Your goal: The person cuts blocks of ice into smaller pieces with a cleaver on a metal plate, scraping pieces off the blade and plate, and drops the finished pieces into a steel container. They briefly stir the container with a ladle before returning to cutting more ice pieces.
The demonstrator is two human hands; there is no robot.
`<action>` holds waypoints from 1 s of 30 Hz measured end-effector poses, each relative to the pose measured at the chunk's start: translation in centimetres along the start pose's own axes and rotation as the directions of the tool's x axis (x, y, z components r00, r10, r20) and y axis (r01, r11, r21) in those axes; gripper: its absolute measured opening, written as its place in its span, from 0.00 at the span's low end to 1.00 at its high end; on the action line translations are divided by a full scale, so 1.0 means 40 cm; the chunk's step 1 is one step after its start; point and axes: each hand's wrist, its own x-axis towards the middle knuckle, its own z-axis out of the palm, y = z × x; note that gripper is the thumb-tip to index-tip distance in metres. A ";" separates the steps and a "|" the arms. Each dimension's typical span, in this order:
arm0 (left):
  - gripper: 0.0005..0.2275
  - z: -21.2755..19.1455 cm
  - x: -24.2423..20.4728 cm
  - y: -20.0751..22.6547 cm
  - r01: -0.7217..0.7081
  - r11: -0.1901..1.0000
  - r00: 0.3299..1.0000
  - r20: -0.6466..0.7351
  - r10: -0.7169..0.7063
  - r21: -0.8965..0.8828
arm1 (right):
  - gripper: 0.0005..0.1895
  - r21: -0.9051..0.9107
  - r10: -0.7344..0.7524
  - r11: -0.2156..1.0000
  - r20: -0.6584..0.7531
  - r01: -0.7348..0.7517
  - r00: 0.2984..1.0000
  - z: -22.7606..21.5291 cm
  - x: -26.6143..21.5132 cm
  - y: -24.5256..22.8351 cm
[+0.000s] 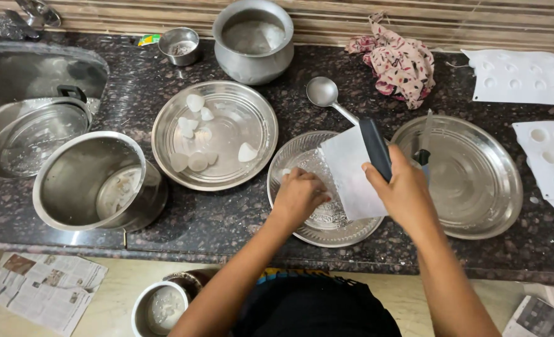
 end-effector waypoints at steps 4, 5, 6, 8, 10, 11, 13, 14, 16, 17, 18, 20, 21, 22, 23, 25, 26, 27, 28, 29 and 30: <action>0.10 0.025 -0.014 0.021 0.076 0.986 0.991 -0.117 -0.059 0.148 | 0.16 -0.047 0.018 0.999 -0.037 -0.020 0.999 0.038 -0.016 -0.027; 0.10 0.021 -0.014 0.027 0.095 0.981 0.985 -0.157 -0.068 0.171 | 0.17 -0.085 -0.026 0.996 -0.038 0.023 0.999 0.051 -0.013 -0.025; 0.11 0.021 -0.017 0.034 0.115 0.975 0.978 -0.194 -0.078 0.191 | 0.17 -0.125 -0.065 0.990 -0.034 0.060 0.997 0.063 -0.014 -0.021; 0.08 0.015 -0.024 0.031 0.134 0.979 0.974 -0.200 -0.101 0.155 | 0.16 -0.163 -0.049 0.986 -0.014 0.046 0.999 0.075 -0.013 -0.027; 0.07 0.007 -0.018 0.026 0.152 0.981 0.970 -0.208 -0.125 0.120 | 0.16 -0.201 -0.035 0.979 0.005 0.035 0.999 0.080 -0.010 -0.038; 0.06 0.002 -0.010 0.023 0.154 0.985 0.959 -0.252 -0.131 0.073 | 0.16 -0.195 -0.033 0.980 0.012 0.035 0.999 0.079 -0.009 -0.046; 0.07 -0.021 0.021 0.031 0.163 0.986 0.945 -0.291 -0.150 0.020 | 0.16 -0.193 -0.026 0.981 0.030 0.031 0.999 0.086 -0.009 -0.050; 0.09 -0.037 0.044 0.044 0.172 0.980 0.922 -0.333 -0.195 -0.098 | 0.16 -0.197 -0.037 0.979 0.031 0.042 0.999 0.091 -0.009 -0.046; 0.12 -0.060 0.089 0.066 0.180 0.958 0.896 -0.365 -0.252 -0.221 | 0.15 -0.206 -0.043 0.977 0.039 0.050 0.998 0.100 -0.010 -0.041; 0.15 -0.067 0.111 0.077 0.168 0.935 0.889 -0.363 -0.280 -0.311 | 0.15 -0.210 -0.063 0.975 0.030 0.068 0.998 0.103 -0.009 -0.041; 0.19 -0.076 0.137 0.086 0.149 0.906 0.883 -0.360 -0.303 -0.396 | 0.15 -0.213 -0.084 0.973 0.016 0.085 0.996 0.106 -0.005 -0.041; 0.24 -0.066 0.175 0.088 0.154 0.880 0.887 -0.330 -0.324 -0.450 | 0.16 -0.250 -0.071 0.965 0.027 0.075 0.997 0.116 -0.002 -0.034; 0.28 -0.060 0.193 0.089 0.158 0.853 0.890 -0.303 -0.341 -0.497 | 0.17 -0.283 -0.061 0.957 0.036 0.069 0.997 0.121 -0.002 -0.030; 0.28 -0.054 0.200 0.086 0.162 0.850 0.891 -0.296 -0.344 -0.501 | 0.17 -0.286 -0.054 0.956 0.038 0.063 0.998 0.124 -0.003 -0.031; 0.27 -0.048 0.207 0.082 0.215 0.840 0.909 -0.213 -0.359 -0.497 | 0.18 -0.299 -0.088 0.950 0.031 0.093 0.996 0.126 -0.003 -0.032; 0.27 -0.051 0.220 0.081 0.271 0.828 0.919 -0.125 -0.374 -0.490 | 0.19 -0.313 -0.117 0.942 0.026 0.119 0.993 0.132 0.003 -0.034; 0.24 -0.059 0.220 0.083 0.334 0.788 0.909 -0.044 -0.414 -0.517 | 0.19 -0.340 -0.110 0.933 0.039 0.117 0.993 0.137 0.004 -0.035; 0.21 -0.067 0.220 0.085 0.397 0.745 0.893 0.038 -0.448 -0.537 | 0.19 -0.366 -0.103 0.923 0.052 0.115 0.993 0.142 0.005 -0.036; 0.21 -0.056 0.220 0.071 0.402 0.741 0.892 0.046 -0.450 -0.538 | 0.19 -0.368 -0.095 0.924 0.056 0.109 0.994 0.143 0.009 -0.047; 0.20 -0.045 0.219 0.057 0.394 0.723 0.886 0.028 -0.462 -0.567 | 0.19 -0.378 -0.090 0.919 0.074 0.111 0.993 0.144 0.013 -0.059; 0.19 -0.036 0.220 0.045 0.382 0.706 0.882 0.007 -0.471 -0.597 | 0.20 -0.389 -0.087 0.914 0.089 0.115 0.992 0.144 0.019 -0.070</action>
